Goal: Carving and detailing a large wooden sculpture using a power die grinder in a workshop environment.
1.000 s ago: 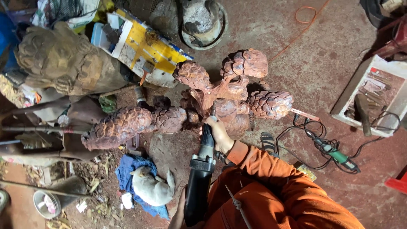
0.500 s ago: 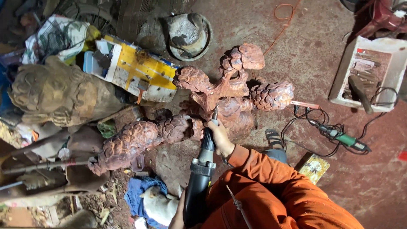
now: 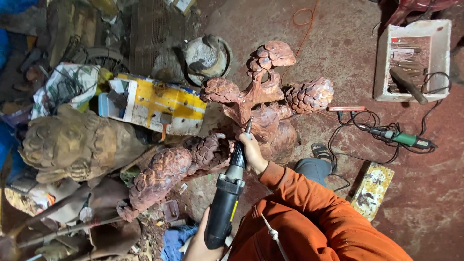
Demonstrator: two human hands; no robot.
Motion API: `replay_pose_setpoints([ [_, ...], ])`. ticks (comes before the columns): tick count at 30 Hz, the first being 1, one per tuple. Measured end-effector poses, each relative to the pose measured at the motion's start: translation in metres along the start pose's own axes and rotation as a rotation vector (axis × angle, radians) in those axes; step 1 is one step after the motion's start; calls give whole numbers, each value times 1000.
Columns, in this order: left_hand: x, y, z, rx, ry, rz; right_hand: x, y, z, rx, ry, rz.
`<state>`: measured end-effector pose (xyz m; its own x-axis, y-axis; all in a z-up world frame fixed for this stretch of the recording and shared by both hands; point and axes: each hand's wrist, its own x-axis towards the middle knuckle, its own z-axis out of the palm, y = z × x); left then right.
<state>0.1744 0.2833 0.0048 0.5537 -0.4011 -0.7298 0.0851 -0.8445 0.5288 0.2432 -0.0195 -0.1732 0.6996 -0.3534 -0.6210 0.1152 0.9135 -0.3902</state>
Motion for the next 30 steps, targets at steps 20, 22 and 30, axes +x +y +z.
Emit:
replay_pose_setpoints([
  [20,58,28,-66,351,52,-71,9,0,30,205,-91,-94],
  [22,58,31,-69,410,60,-75,7,1,32,268,-88,-88],
  [30,63,2,-69,363,-14,16,8,20,15,196,-91,-115],
])
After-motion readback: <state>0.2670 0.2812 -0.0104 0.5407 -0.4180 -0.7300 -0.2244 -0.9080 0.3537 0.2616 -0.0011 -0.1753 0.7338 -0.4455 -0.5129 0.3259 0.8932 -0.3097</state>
